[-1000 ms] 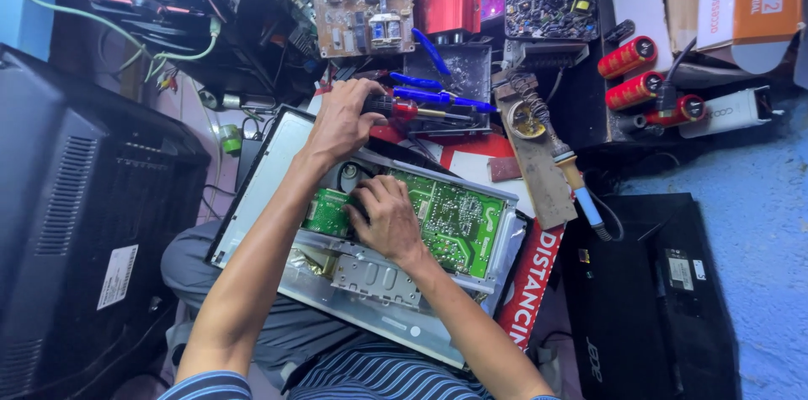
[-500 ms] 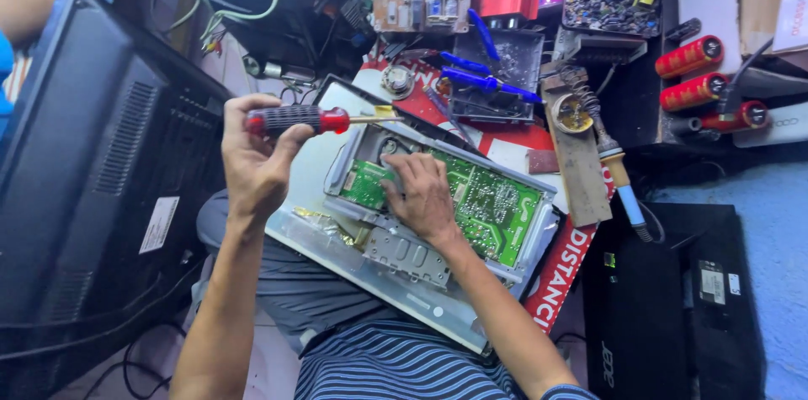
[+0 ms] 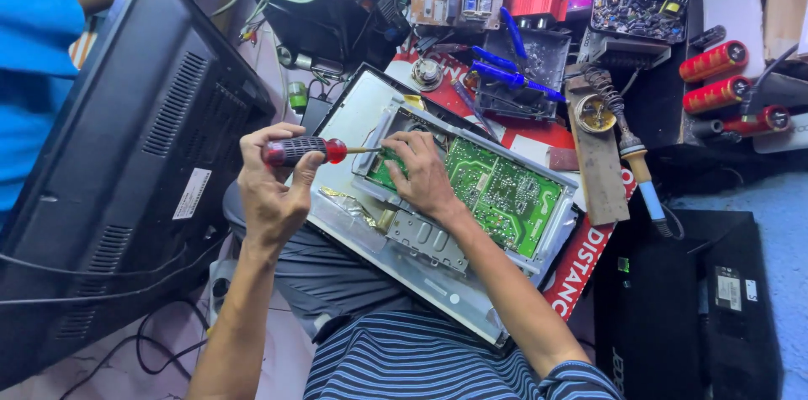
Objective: The person is disassembling a monitor by removing screws from the internal circuit board using a screwdriver.
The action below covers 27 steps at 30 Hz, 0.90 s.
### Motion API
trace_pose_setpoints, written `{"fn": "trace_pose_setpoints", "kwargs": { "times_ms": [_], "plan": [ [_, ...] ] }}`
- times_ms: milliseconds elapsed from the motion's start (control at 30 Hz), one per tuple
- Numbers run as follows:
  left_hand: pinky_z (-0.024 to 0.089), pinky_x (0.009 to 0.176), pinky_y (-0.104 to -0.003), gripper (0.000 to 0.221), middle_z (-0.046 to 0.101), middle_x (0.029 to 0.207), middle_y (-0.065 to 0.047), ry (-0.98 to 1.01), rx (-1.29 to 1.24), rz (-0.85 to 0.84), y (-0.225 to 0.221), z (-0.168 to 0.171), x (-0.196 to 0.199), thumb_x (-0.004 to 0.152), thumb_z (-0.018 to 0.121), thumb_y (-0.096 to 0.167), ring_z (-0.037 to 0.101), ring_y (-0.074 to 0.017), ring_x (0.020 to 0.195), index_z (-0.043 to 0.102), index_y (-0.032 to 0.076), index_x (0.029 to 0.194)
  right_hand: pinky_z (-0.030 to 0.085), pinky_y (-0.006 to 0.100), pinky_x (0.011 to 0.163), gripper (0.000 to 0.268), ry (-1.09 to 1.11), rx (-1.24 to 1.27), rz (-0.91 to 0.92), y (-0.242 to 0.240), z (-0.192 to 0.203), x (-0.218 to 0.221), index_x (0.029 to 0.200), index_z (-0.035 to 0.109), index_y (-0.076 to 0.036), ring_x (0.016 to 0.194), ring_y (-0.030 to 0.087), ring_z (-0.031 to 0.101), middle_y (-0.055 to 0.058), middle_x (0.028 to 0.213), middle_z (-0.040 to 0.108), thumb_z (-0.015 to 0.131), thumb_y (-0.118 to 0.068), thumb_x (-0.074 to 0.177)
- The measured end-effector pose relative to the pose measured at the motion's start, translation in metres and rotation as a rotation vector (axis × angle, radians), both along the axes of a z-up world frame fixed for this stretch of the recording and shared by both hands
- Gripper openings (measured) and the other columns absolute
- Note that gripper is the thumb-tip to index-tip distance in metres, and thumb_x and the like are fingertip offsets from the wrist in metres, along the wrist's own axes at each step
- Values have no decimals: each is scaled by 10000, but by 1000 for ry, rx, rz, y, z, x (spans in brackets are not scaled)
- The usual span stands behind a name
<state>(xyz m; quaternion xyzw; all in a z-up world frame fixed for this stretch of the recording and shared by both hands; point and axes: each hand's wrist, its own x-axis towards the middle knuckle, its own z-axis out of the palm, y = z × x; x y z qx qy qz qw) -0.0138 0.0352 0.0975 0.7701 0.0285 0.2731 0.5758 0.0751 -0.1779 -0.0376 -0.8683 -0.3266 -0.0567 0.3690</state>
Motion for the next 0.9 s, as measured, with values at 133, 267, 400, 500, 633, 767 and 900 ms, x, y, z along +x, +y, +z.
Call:
{"fn": "trace_pose_setpoints", "kwargs": {
  "times_ms": [133, 267, 400, 500, 633, 767, 900],
  "plan": [
    [632, 760, -357, 392, 652, 1114, -205, -18, 64, -17, -3, 0, 1, 959, 767, 109, 738, -310, 928, 481, -48, 1178, 473, 419, 1030, 310, 10, 31, -20, 4, -5, 0, 1243, 685, -198, 1170, 277, 573, 33, 1179, 626, 686, -242, 936],
    [632, 759, -372, 414, 669, 1092, -213, -41, 110, -29, -3, -9, 8, 945, 784, 94, 744, -330, 923, 492, -58, 1196, 491, 404, 1015, 218, -4, 49, -48, 5, -10, -1, 1131, 705, -179, 1144, 268, 583, 30, 1130, 648, 717, -278, 936],
    [631, 724, -380, 410, 668, 1083, -203, -45, 147, -44, -6, -7, 13, 971, 759, 114, 745, -339, 903, 486, -61, 1222, 497, 400, 1006, 153, 0, 55, -88, 8, -14, 1, 1042, 721, -165, 1107, 261, 596, 29, 1063, 665, 713, -278, 939],
    [631, 718, -377, 425, 680, 1072, -204, -52, 175, -48, -9, -1, 16, 967, 763, 124, 748, -356, 902, 495, -64, 1238, 508, 382, 984, 111, -47, 42, -133, 11, -18, 0, 995, 726, -183, 1073, 236, 610, 4, 1012, 681, 747, -255, 913],
    [630, 720, -374, 474, 689, 1077, -198, -70, 238, -59, -15, 1, 23, 940, 797, 147, 747, -368, 915, 507, -55, 1256, 480, 356, 987, 99, -116, -7, -164, 13, -19, -1, 967, 723, -226, 1056, 184, 600, -45, 983, 684, 744, -313, 926],
    [617, 709, -415, 508, 682, 1127, -196, -116, 347, -157, -24, 7, 35, 956, 760, 167, 719, -371, 919, 493, -16, 1347, 483, 343, 962, 71, -148, -18, -184, 13, -18, 0, 947, 727, -220, 1032, 172, 607, -47, 966, 692, 754, -282, 923],
    [598, 753, -458, 432, 663, 1166, -151, -131, 449, -315, -39, 33, 45, 984, 682, 134, 700, -327, 902, 531, 73, 1384, 510, 340, 915, 76, -107, 14, -173, 13, -15, 0, 940, 730, -166, 1016, 198, 618, -1, 955, 699, 748, -239, 934]
  ]
}}
